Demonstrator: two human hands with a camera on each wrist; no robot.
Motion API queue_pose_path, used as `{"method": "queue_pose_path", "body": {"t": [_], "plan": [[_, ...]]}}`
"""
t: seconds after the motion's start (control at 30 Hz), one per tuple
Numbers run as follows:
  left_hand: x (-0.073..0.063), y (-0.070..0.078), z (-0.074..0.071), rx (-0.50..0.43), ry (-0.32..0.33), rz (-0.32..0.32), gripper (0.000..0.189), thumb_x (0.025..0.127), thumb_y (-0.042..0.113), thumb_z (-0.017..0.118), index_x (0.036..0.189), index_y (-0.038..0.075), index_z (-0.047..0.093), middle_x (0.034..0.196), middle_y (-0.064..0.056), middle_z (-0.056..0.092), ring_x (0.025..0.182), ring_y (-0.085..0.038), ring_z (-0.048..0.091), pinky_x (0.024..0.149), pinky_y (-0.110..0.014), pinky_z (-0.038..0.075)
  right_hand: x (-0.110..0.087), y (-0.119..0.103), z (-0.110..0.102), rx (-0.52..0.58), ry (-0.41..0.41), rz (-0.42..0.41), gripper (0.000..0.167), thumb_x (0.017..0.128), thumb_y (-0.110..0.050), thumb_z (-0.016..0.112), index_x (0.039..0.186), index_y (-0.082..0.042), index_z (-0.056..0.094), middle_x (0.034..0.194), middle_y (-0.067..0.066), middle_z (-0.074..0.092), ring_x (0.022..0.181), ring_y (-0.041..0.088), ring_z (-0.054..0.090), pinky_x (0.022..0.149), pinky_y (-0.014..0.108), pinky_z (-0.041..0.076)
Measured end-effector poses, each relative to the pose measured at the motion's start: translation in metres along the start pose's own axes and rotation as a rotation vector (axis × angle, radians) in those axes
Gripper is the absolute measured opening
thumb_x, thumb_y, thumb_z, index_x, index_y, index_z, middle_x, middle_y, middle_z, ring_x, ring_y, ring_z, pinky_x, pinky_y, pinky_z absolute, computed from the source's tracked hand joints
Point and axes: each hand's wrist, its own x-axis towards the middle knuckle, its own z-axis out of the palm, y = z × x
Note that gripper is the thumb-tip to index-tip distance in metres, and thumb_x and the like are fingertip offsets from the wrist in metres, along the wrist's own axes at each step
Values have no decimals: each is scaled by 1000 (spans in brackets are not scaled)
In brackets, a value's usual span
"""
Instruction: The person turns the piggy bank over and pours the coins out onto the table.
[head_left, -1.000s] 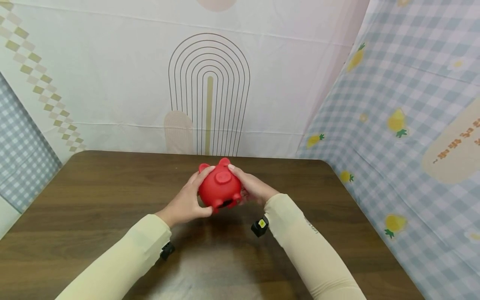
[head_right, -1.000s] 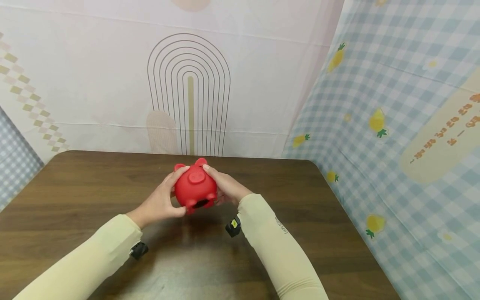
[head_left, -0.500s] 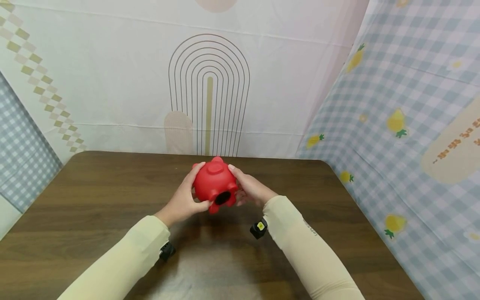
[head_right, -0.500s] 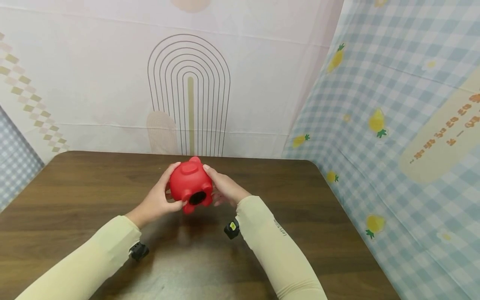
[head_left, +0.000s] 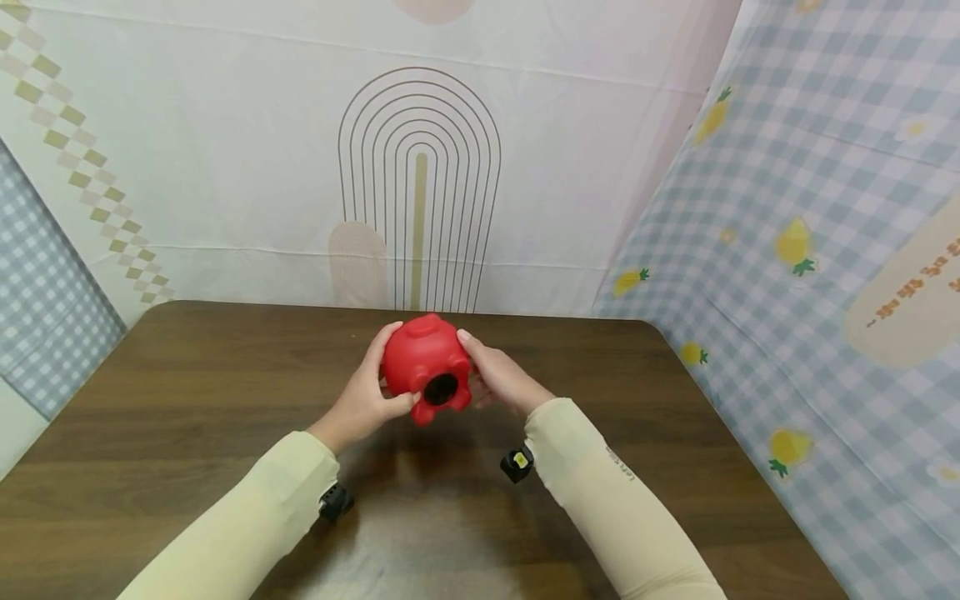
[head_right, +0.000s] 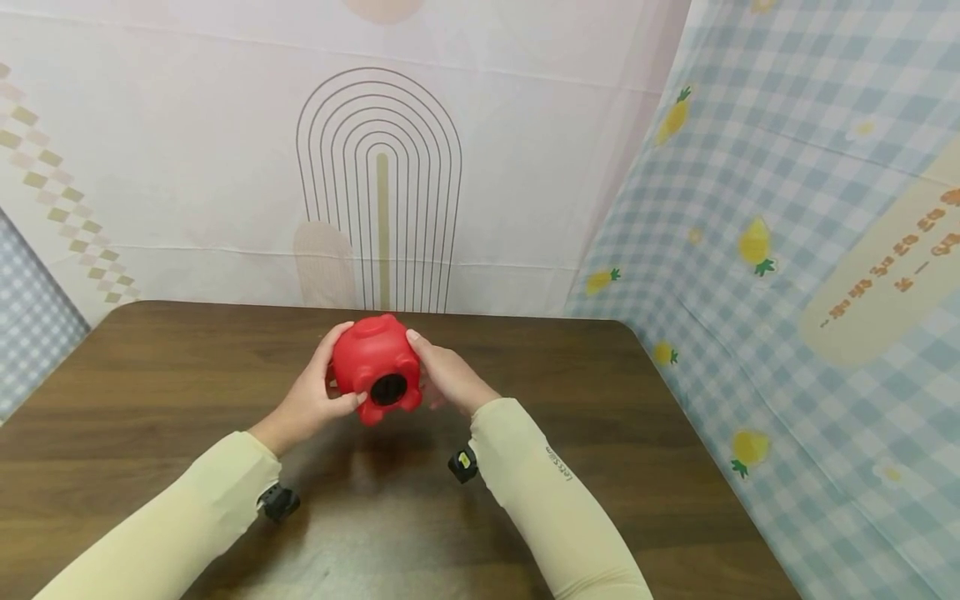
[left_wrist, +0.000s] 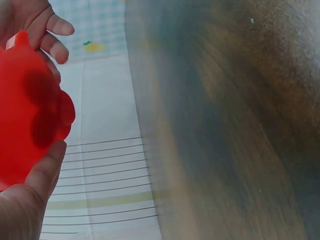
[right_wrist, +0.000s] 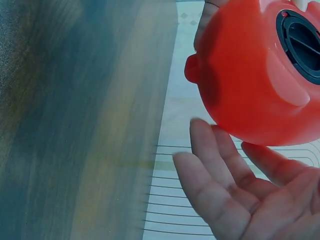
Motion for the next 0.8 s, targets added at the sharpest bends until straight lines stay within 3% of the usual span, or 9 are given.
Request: {"method": "queue_pose_path", "body": {"t": [0.1, 0.23, 0.3, 0.53, 0.8], "plan": [[-1, 1, 0, -10, -1, -6, 92, 74, 11, 72, 149, 23, 21, 139, -12, 39, 122, -36, 42, 86, -45, 54, -1, 0, 2, 37, 19, -26, 65, 93, -66, 36, 118, -12, 61, 96, 7, 68, 87, 27, 68, 81, 48, 55], [-2, 0, 0, -38, 9, -12, 91, 74, 9, 71, 149, 23, 22, 139, -12, 38, 122, -36, 43, 86, -46, 54, -4, 0, 5, 20, 118, -72, 57, 95, -59, 43, 127, -14, 58, 116, 5, 64, 101, 24, 65, 81, 42, 55], [-2, -1, -1, -52, 14, -19, 91, 74, 9, 71, 149, 22, 21, 139, -12, 38, 122, -36, 43, 86, -46, 54, -5, 0, 6, -10, 186, -101, 52, 96, -54, 45, 126, -14, 60, 116, 4, 64, 103, 22, 62, 80, 40, 53], [-2, -3, -1, -72, 36, -42, 91, 74, 8, 70, 149, 21, 20, 141, -13, 36, 124, -37, 41, 87, -47, 53, -8, 5, 13, -49, 345, -288, 36, 97, -34, 55, 122, -8, 63, 115, 7, 65, 107, 21, 59, 96, 41, 47], [-3, -6, -2, -87, 73, -46, 87, 78, 8, 68, 150, 18, 20, 141, -14, 36, 123, -36, 42, 89, -45, 52, -10, 11, 20, -117, 481, -468, 30, 94, -19, 61, 120, -3, 62, 115, 14, 64, 108, 26, 60, 90, 43, 50]]}}
